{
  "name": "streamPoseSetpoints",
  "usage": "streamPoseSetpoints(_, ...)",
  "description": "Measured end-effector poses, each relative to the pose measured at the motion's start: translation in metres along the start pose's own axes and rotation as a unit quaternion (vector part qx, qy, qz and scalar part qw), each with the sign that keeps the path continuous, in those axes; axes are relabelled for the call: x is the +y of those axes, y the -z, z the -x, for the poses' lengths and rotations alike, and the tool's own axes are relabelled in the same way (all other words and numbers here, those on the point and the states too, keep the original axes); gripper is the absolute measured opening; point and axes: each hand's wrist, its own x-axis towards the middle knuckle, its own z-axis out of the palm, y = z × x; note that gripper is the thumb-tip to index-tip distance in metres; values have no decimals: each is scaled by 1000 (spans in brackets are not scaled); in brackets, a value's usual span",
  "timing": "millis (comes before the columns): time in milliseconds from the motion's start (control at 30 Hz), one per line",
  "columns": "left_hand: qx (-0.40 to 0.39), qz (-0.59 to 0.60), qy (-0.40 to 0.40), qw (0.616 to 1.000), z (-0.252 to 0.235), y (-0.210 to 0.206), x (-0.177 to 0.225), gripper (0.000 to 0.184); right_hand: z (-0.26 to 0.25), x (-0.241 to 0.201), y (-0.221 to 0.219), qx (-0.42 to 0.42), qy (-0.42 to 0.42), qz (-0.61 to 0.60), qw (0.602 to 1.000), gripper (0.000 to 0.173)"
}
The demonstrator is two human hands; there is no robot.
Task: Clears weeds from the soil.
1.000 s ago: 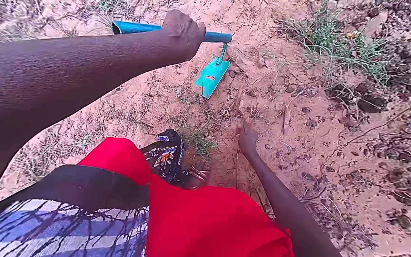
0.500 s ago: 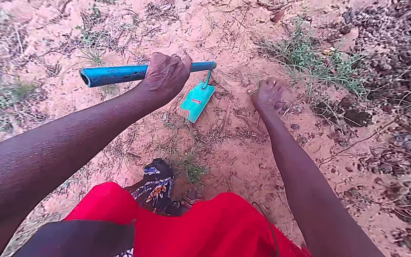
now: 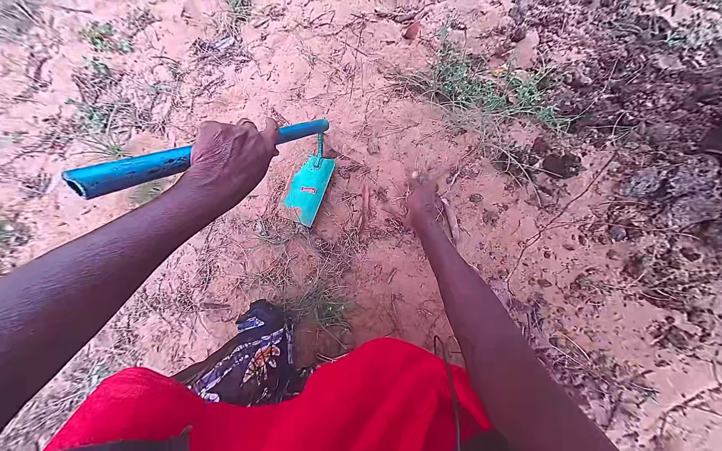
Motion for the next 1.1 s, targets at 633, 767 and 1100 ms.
streamPoseSetpoints(633,-4,7,16,1000,2,2,8,36,-28,-40,137,131,85,362,919,38)
streamPoseSetpoints(767,-7,-3,16,1000,2,4,7,35,-50,-41,135,161,147,287,933,36)
streamPoseSetpoints(1100,-13,-1,21,1000,2,4,8,37,-33,5,139,171,101,-73,977,29)
